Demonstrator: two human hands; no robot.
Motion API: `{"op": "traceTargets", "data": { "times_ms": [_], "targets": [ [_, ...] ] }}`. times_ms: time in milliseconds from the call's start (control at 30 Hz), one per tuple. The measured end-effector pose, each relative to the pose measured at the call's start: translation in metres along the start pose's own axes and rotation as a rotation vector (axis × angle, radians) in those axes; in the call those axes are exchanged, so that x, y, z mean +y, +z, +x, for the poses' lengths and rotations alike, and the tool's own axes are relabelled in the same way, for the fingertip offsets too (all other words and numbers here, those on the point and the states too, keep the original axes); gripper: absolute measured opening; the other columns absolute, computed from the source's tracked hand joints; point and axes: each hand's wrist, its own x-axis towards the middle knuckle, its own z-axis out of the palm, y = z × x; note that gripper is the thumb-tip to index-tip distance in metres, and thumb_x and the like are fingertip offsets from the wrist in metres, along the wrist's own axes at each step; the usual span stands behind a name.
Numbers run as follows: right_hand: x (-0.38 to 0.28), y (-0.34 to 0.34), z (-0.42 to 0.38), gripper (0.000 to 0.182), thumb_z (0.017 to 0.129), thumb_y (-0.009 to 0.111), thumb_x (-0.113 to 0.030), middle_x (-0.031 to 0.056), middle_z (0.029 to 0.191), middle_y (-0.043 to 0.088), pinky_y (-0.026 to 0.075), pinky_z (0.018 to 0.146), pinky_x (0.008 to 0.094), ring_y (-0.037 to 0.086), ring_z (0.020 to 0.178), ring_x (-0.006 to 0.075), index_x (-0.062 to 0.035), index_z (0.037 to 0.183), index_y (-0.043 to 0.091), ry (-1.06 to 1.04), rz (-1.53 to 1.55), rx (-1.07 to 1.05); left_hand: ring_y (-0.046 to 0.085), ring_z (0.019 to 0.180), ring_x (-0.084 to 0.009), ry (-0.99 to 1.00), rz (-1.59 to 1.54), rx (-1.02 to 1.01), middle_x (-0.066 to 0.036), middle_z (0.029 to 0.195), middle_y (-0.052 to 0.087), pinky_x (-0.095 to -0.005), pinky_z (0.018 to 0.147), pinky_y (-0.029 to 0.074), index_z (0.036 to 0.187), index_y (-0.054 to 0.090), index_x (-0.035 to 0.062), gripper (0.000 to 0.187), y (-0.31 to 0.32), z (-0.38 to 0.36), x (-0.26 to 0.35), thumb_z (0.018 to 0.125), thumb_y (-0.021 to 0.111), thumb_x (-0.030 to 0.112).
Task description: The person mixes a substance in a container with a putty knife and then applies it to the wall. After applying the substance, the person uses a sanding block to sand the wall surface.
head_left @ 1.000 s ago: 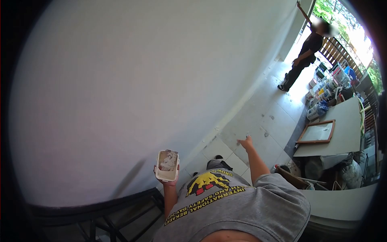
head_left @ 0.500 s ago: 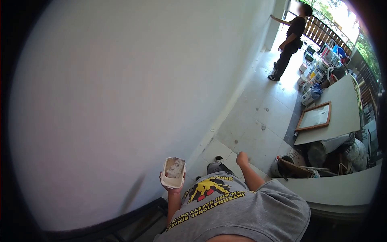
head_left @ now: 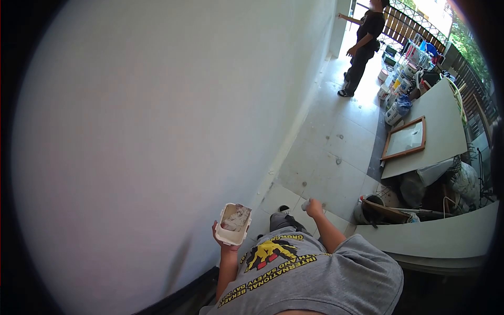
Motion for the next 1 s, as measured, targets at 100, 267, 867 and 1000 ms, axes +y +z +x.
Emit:
{"op": "traceTargets", "data": {
  "times_ms": [100, 267, 867, 1000],
  "targets": [
    [0.011, 0.017, 0.0, 0.027, 0.081, 0.065, -0.01, 0.0271, 0.103, 0.069, 0.054, 0.085, 0.0476, 0.066, 0.101, 0.0445, 0.0007, 0.106, 0.068, 0.0, 0.012, 0.011, 0.052, 0.131, -0.0424, 0.0, -0.019, -0.025, -0.014, 0.146, 0.052, -0.0618, 0.104, 0.045, 0.143, 0.054, 0.0184, 0.069, -0.018, 0.006, -0.002, 0.089, 0.052, 0.062],
    [0.001, 0.012, 0.003, 0.027, 0.081, 0.067, -0.012, 0.0254, 0.104, 0.069, 0.053, 0.086, 0.0476, 0.066, 0.101, 0.0431, -0.0006, 0.105, 0.068, 0.03, -0.037, 0.011, 0.05, 0.133, -0.0431, -0.014, -0.056, -0.008, -0.015, 0.147, 0.051, -0.0622, 0.102, 0.046, 0.144, 0.052, 0.0172, 0.071, -0.044, 0.015, 0.003, 0.089, 0.051, 0.061],
    [-0.281, -0.213, 0.057, 0.027, 0.097, 0.062, -0.011, 0.0202, 0.107, 0.069, 0.062, 0.079, 0.0399, 0.072, 0.099, 0.0324, 0.0105, 0.113, 0.056, -0.319, 1.122, -0.172, 0.054, 0.128, -0.0433, 0.228, -0.124, 0.232, -0.014, 0.143, 0.054, -0.0614, 0.098, 0.049, 0.141, 0.054, 0.0178, 0.071, 0.124, -0.015, -0.046, 0.087, 0.052, 0.064],
    [-0.363, -0.262, 0.032, 0.026, 0.1, 0.058, -0.006, 0.018, 0.115, 0.065, 0.062, 0.089, 0.0405, 0.07, 0.105, 0.032, 0.0083, 0.12, 0.052, -0.38, 1.672, -0.006, 0.047, 0.133, -0.0471, 0.308, -0.183, 0.095, -0.019, 0.148, 0.048, -0.0652, 0.105, 0.043, 0.145, 0.05, 0.0107, 0.075, 0.124, -0.017, -0.053, 0.087, 0.052, 0.059]
  ]
}}
